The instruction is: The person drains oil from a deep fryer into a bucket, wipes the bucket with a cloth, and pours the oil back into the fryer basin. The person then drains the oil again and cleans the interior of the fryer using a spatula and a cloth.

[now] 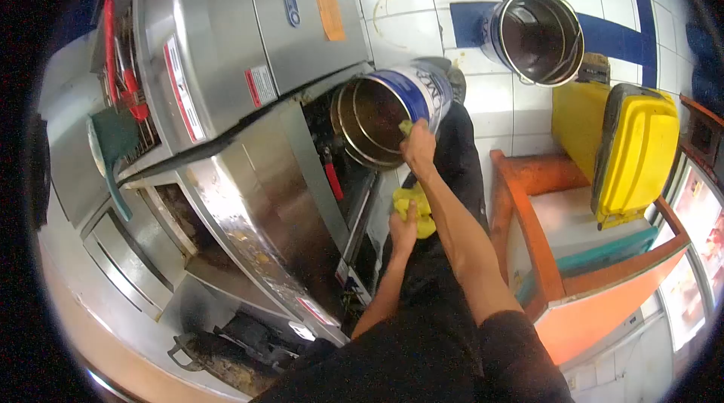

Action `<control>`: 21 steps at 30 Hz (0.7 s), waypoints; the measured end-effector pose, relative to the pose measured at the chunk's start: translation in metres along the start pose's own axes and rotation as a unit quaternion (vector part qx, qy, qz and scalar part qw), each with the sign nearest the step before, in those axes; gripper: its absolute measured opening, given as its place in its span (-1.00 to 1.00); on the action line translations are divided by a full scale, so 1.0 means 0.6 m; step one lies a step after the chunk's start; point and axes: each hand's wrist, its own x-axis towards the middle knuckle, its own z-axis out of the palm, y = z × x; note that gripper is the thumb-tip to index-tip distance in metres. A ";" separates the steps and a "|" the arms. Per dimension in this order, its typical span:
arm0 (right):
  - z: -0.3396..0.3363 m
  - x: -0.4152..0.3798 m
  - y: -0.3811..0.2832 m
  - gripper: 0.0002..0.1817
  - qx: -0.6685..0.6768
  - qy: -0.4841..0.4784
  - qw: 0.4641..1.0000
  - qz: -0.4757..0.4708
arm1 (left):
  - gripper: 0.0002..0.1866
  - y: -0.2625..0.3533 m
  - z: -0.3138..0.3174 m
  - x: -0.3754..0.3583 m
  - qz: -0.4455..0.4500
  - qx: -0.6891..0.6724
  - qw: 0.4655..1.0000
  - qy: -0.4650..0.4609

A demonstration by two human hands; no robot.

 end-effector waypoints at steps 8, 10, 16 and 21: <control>-0.055 -0.018 0.027 -0.60 0.043 -0.016 0.999 -0.014 | -0.53 0.031 -0.032 -0.016 -0.005 -0.063 0.998 0.026; -0.097 -0.047 0.035 -0.58 0.037 -0.013 0.999 -0.016 | -0.52 0.051 -0.047 -0.032 0.006 -0.087 0.996 0.035; -0.231 -0.238 0.040 -0.54 0.324 -0.248 0.913 0.016 | -0.37 0.108 -0.023 -0.062 0.025 -0.161 0.987 -0.004; -0.260 -0.268 0.049 -0.54 0.409 -0.197 0.889 0.060 | -0.42 0.123 0.012 -0.104 0.015 -0.229 0.961 -0.151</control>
